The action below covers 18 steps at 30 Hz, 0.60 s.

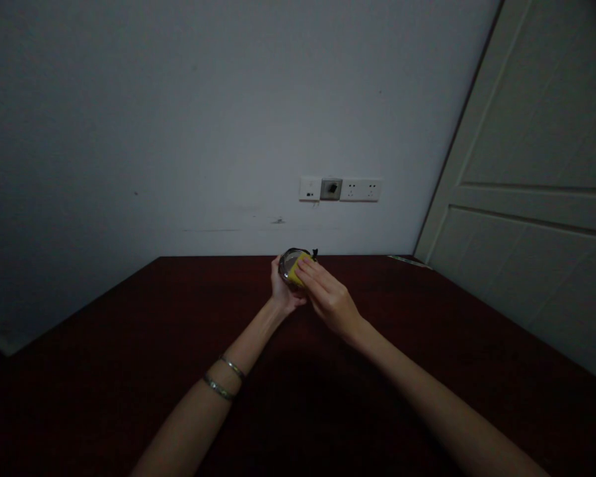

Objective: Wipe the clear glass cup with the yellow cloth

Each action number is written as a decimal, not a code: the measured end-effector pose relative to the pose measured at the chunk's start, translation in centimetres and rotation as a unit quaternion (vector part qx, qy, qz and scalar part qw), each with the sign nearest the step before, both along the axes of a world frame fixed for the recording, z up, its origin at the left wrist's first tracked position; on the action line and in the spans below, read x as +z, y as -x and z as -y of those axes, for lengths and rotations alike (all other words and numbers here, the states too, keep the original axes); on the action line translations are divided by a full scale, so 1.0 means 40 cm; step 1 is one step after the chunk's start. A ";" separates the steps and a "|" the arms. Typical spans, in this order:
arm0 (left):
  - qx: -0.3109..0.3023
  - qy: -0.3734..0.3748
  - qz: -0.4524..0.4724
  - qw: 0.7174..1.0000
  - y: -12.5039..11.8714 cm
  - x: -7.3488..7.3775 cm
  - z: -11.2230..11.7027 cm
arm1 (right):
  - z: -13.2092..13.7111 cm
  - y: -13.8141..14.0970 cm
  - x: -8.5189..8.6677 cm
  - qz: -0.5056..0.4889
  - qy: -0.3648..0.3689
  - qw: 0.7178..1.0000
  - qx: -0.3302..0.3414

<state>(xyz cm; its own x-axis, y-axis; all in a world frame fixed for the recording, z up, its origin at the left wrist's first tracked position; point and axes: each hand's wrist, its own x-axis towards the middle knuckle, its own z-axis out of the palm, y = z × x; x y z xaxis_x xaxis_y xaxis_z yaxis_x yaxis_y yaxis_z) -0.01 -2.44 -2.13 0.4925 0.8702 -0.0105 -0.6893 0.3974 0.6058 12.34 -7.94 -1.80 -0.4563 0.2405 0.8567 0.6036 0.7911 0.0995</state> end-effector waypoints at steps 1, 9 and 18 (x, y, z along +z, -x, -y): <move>0.011 -0.006 0.021 1.000 -0.004 0.006 0.000 | 0.013 0.009 -0.004 0.015 -0.004 1.000 0.007; 0.014 -0.004 0.000 1.000 -0.008 0.002 0.004 | -0.013 0.011 0.011 -0.021 0.021 1.000 0.009; 0.022 -0.029 -0.017 0.999 -0.016 -0.008 -0.001 | -0.025 0.028 0.022 -0.064 0.042 0.997 0.008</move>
